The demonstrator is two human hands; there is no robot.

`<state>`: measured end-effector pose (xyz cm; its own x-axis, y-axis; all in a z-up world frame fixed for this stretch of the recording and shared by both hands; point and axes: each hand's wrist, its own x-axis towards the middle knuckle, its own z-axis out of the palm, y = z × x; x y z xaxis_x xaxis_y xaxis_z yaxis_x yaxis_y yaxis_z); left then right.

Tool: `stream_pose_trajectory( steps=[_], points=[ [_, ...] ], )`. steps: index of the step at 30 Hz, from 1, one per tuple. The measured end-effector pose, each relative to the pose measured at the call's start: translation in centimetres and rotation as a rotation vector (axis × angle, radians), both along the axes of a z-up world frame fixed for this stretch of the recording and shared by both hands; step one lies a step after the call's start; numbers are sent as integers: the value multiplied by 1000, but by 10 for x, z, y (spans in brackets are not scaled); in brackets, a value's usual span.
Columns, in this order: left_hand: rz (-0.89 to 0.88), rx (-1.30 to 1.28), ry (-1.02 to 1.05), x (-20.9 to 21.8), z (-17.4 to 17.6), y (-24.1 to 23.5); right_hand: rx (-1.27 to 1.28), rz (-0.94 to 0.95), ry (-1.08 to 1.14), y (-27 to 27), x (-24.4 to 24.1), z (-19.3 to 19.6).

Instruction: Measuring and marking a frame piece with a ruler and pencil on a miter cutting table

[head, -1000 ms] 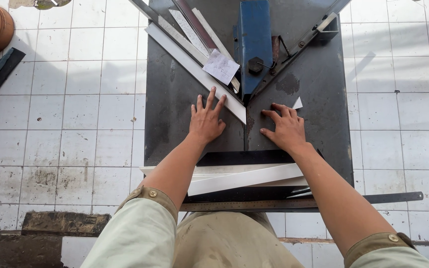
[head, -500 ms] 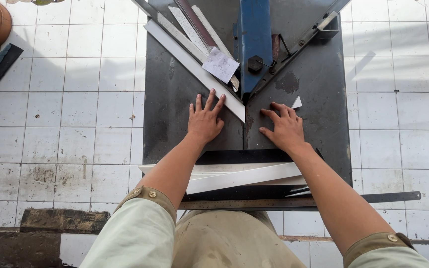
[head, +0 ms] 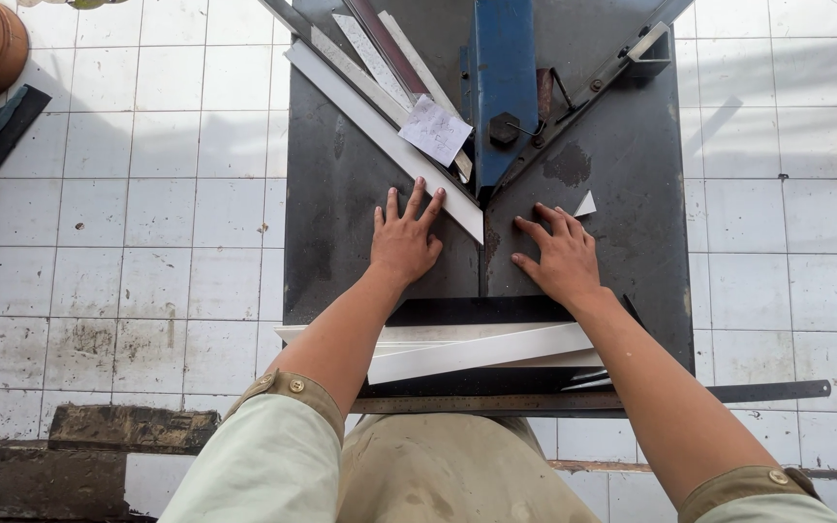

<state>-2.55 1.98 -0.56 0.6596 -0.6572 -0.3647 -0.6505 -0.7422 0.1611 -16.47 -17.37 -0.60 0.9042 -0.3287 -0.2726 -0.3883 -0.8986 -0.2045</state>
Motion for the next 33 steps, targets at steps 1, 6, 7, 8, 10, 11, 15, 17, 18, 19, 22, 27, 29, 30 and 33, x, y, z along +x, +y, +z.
stream_pose_trajectory(
  steps=[1, 6, 7, 8, 10, 11, 15, 17, 18, 19, 22, 27, 29, 30, 33],
  points=[
    [1, 1, 0, 0, 1, 0, 1, 1, 0, 0, -1, -2],
    [1, 92, 32, 1, 17, -4, 6, 29, -2, 0, -4, -8],
    [1, 92, 29, 3, 17, -5, 5, 30, -5, -1, -3, -10],
    [1, 112, 38, 3, 17, -6, 17, 32, -1, -1, -3, -12],
    [1, 130, 45, 4, 13, -8, 27, 34, 0, -1, -3, -16],
    [-5, 145, 29, 5, 11, -8, 19, 37, 1, 0, -3, -18],
    [-19, 194, -3, 14, -11, -11, 7, 49, 3, -4, -3, -34],
    [-12, 212, -6, 10, -3, -12, 26, 37, 11, -9, -2, -42],
    [-4, 233, -5, 8, 2, -14, 49, 25, 23, -12, -2, -45],
    [-4, 230, -7, 8, 1, -14, 46, 25, 22, -13, -1, -47],
    [12, 221, -1, 3, -2, -15, 66, 21, 37, -15, -3, -52],
    [29, 221, 35, 2, 12, -16, 94, 28, 56, -12, -1, -39],
    [33, 218, 65, 1, 21, -14, 98, 40, 61, -10, -1, -31],
    [35, 213, 97, 1, 25, -14, 100, 49, 67, -10, -1, -27],
    [33, 216, 129, -2, 42, -13, 101, 61, 102, -9, -3, -17]
  ],
)
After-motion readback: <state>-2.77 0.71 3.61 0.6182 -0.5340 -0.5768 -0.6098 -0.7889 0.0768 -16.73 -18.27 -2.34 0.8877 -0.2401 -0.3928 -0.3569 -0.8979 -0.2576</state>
